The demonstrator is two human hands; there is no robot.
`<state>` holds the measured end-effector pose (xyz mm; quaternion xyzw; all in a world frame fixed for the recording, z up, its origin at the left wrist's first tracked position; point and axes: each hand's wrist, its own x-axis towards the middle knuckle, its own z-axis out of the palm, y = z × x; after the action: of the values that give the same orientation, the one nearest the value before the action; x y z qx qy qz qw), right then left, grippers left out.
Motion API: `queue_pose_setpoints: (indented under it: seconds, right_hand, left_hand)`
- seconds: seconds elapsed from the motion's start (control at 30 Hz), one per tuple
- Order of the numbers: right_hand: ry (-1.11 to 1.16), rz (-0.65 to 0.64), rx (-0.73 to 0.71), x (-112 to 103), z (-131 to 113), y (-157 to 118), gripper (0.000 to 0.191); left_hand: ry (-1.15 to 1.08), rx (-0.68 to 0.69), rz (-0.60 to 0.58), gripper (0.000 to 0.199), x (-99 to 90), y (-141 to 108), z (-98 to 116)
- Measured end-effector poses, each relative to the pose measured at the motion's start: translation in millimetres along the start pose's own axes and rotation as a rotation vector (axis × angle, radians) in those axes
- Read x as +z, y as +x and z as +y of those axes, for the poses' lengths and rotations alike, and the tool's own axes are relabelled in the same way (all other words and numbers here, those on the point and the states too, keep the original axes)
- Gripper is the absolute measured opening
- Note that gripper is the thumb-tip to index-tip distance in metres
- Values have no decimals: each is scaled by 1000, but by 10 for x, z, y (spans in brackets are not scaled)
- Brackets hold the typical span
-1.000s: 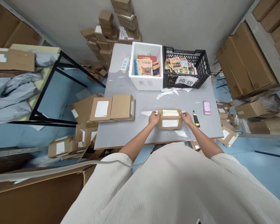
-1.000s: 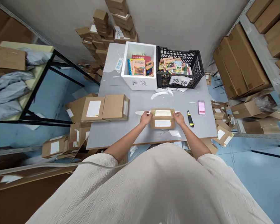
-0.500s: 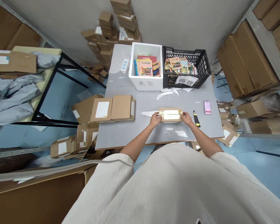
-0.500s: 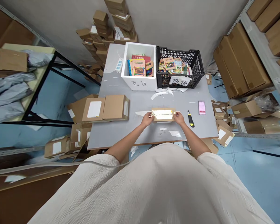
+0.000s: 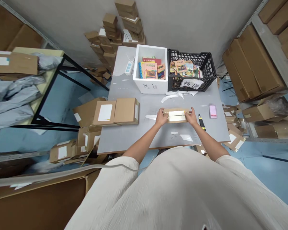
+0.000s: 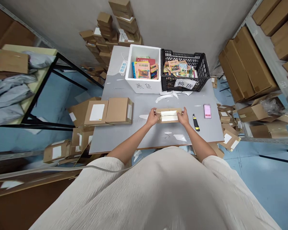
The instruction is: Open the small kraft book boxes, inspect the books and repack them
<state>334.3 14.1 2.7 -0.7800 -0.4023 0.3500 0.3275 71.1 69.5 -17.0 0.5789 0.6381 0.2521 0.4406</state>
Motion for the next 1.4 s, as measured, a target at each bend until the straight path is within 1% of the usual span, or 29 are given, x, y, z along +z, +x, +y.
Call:
queue_pose_setpoints:
  seconds: [0.07,0.13,0.2,0.27,0.37,0.47,0.57,0.67,0.73,0.8,0.87,0.97,1.03,1.13,1.23,1.33,1.4]
  right_hand:
    - [20,13,-15,-21,-2,-21,89]
    - [2,6,5,-38,45,-49,83]
    - [-52,-3,48,-43,142,-86,77]
    - [-114,-30,94,-41,272,-128,70]
    - [-155,-86,139,-31,456,-178,63]
    - [-125,-76,151,-19,529,-181,68]
    - [-83,-74,112,7,475,-147,79]
    - [-47,-119,48,42,368,-117,91]
    - [-23,-141,49,53,301,-108,97]
    - [14,-122,76,38,244,-101,99]
    - [79,-63,98,-4,192,-87,97]
    - [202,32,79,-92,124,-46,87]
    - [244,72,61,-140,105,-11,82]
    - [197,113,81,-171,154,24,73]
    - [73,98,144,-166,293,11,56]
    - [37,55,176,-156,446,-24,43]
    - [60,52,152,-153,512,-31,38]
  left_hand:
    - [-10,28,42,41,-5,-39,5]
    - [0,19,52,27,6,-93,-30]
    - [35,-31,31,22,32,-160,-107]
    - [84,-91,-13,23,63,-228,-216]
    - [124,-151,-92,38,94,-301,-377]
    - [101,-169,-95,56,95,-305,-446]
    - [53,-113,-70,76,85,-260,-406]
    - [9,-59,-100,95,79,-221,-319]
    - [-10,-51,-131,105,77,-206,-258]
    - [-47,-57,-124,109,73,-192,-195]
    - [-122,-82,-86,106,69,-171,-123]
    - [-254,-109,-30,91,69,-127,-13]
    - [-286,-95,5,80,80,-106,37]
    - [-223,-73,30,66,120,-111,33]
    - [-98,-87,-17,56,172,-165,-58]
    - [-4,-81,-68,55,203,-237,-165]
    - [61,-27,-48,58,200,-281,-198]
